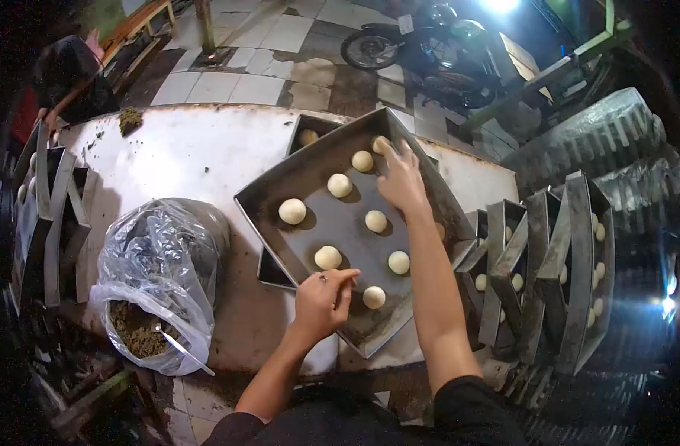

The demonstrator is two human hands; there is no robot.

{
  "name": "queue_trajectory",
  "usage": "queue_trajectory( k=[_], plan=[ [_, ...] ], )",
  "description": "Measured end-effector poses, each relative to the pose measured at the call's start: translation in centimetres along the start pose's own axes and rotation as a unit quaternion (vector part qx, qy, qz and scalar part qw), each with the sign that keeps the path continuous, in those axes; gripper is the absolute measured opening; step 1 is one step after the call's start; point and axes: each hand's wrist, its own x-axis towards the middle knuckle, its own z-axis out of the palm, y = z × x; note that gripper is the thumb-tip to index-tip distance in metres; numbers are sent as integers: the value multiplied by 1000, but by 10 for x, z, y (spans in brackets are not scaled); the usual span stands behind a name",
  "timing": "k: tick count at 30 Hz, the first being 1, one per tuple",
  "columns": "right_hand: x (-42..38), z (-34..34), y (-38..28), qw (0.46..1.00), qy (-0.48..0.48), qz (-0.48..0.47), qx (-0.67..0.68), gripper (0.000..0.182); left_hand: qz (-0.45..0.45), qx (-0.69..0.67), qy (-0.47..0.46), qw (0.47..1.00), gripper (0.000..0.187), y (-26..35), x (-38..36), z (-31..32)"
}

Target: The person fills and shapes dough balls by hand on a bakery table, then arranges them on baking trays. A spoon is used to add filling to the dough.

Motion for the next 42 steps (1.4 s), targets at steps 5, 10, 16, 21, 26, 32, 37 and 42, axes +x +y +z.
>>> queue_trajectory(
  k=[5,10,16,21,26,32,37,42],
  plan=[
    [39,44,5,995,-39,64,68,37,34,96,-13,995,32,-3,-7,7],
    [-59,-16,-23,978,19,-78,194,15,-83,16,109,990,38,23,5,15],
    [-246,-172,-100,940,-5,-144,310,16,-229,-382,-28,895,39,97,-24,-13],
    [-369,-250,-89,900,361,-167,177,20,-278,-442,112,845,34,150,-122,-71],
    [-425,-85,31,955,244,134,107,36,-419,-447,192,767,38,136,-263,-124],
    [-486,-69,-130,942,40,45,329,25,-461,-424,179,759,42,119,-358,-128],
    [-443,-51,-266,879,112,-243,395,19,-389,-310,12,867,34,120,-318,-127],
    [-355,-46,-358,932,101,-242,252,17,-350,-477,175,787,34,97,-290,-246]
  ],
)
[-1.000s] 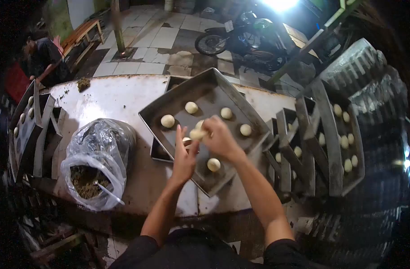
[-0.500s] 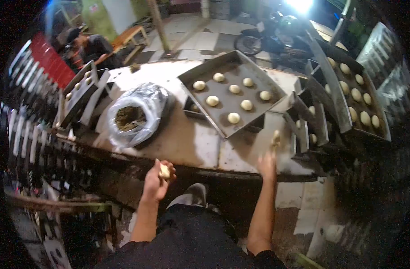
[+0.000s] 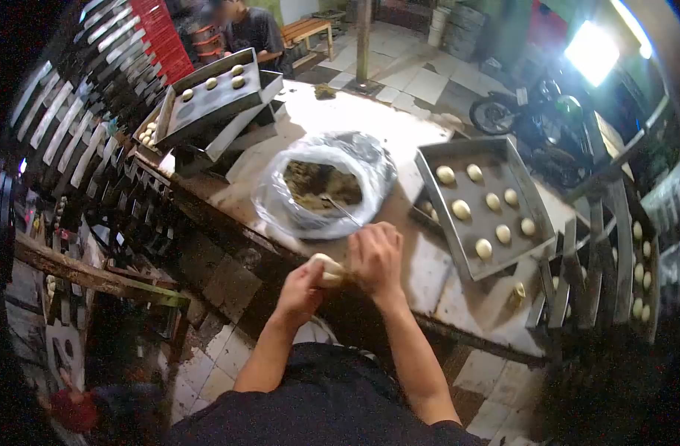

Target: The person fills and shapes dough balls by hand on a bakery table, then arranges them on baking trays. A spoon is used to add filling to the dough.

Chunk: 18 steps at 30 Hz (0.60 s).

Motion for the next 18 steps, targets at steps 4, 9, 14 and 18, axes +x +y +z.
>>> queue_trajectory(
  k=[4,9,14,18],
  plan=[
    [60,62,0,963,-182,132,-148,17,146,-9,88,985,34,89,21,-97],
    [113,88,-11,923,-318,137,-168,23,255,56,208,943,41,189,12,-223],
    [168,129,-6,920,-325,56,-212,13,226,42,288,930,32,235,38,-266],
    [192,152,-9,888,-417,39,-190,16,124,122,199,965,25,213,66,-219]
  ],
)
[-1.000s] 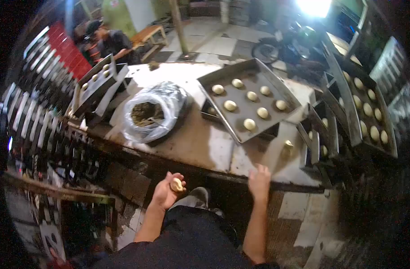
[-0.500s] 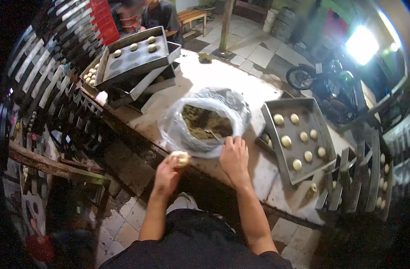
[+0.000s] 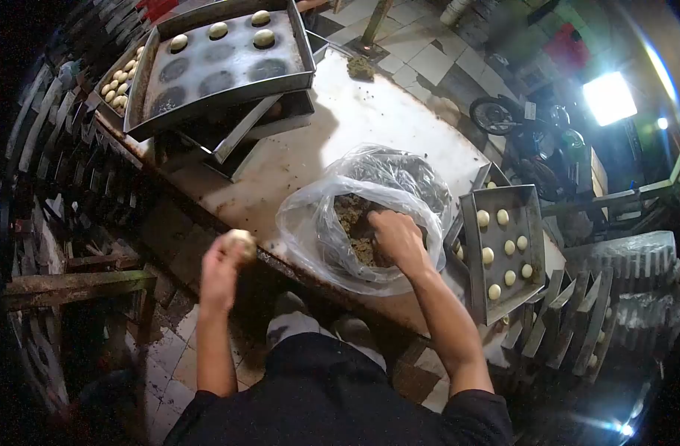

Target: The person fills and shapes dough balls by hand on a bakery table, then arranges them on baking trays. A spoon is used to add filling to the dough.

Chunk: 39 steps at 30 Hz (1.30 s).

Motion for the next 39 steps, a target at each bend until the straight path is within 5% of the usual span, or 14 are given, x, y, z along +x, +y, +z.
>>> queue_trajectory(
  k=[5,8,11,16,18,21,23,25,28,33,35,39],
  plan=[
    [-27,-1,48,964,-28,-24,262,22,-122,24,-262,957,38,-18,-40,97],
    [-64,-24,44,893,-7,-12,450,13,-150,-18,-285,946,38,-45,-63,159],
    [-105,-14,45,692,-30,60,718,13,-132,12,-227,965,36,-56,-64,211],
    [-116,4,56,744,182,-25,642,4,-91,-221,-164,957,34,-57,-67,256],
    [-113,23,59,743,250,-85,615,8,-63,-275,-59,958,41,-19,-84,272],
    [-116,27,69,816,232,-108,518,13,5,-244,65,968,43,-55,-83,227],
    [-110,36,79,842,301,-115,433,9,98,-308,118,939,43,-57,-92,209],
    [-107,41,86,914,275,-53,295,9,107,-265,61,956,43,-48,-115,195],
    [-120,37,73,941,241,-134,196,27,104,-188,-39,976,44,-28,-167,199],
    [-200,-6,6,714,-79,-346,603,74,115,-97,-85,985,62,-25,-266,189],
    [-227,11,-28,618,-113,-335,702,60,137,-20,-61,989,61,-26,-305,176],
    [-304,31,-97,660,-43,-323,676,45,237,123,64,962,42,-47,-361,119]
  ],
)
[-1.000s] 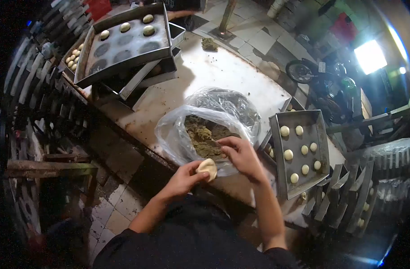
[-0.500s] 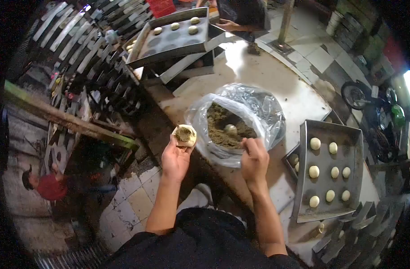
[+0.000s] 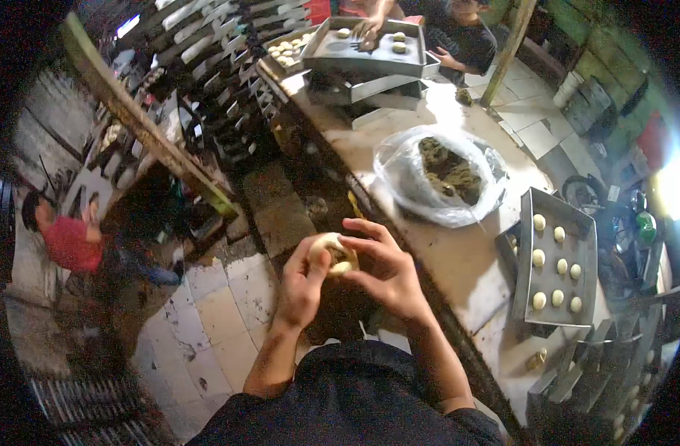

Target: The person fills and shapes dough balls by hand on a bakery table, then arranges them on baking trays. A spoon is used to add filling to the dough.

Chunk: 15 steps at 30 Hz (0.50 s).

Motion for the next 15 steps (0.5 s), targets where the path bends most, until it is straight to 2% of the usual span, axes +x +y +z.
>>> queue_trajectory(
  k=[2,3,4,5,6,7,8,9,10,12,13,14,15],
  plan=[
    [-19,42,-3,985,-6,-53,-161,44,5,-47,-2,999,48,-1,-25,-28],
    [-28,55,2,981,10,-55,-186,43,7,-77,-23,997,49,2,-37,-41],
    [-35,67,3,982,48,-19,-179,39,9,-106,-45,993,50,8,-47,-49],
    [-40,75,2,989,67,14,-128,35,27,31,-36,999,53,17,-61,-52],
    [-46,83,0,992,86,46,-76,31,54,74,-23,995,51,17,-72,-56],
    [-51,94,-9,990,92,21,-105,26,86,122,-9,989,49,18,-80,-60],
    [-56,99,-11,986,52,-28,-154,25,118,173,8,978,47,19,-88,-65],
    [-62,101,-13,977,12,-79,-198,25,106,133,27,985,37,12,-95,-69],
    [-70,104,-15,962,-25,-129,-240,25,71,39,44,996,34,7,-101,-70],
    [-93,108,-16,981,-25,-71,-177,28,0,-148,69,987,29,2,-111,-61],
    [-105,107,-18,988,-20,-46,-146,30,28,-269,105,957,28,2,-117,-45],
    [-115,103,-22,993,-11,-23,-116,33,58,-269,70,959,29,0,-123,-31],
    [-121,101,-32,994,54,-7,-96,33,88,-269,31,958,31,-4,-127,-16]
  ],
)
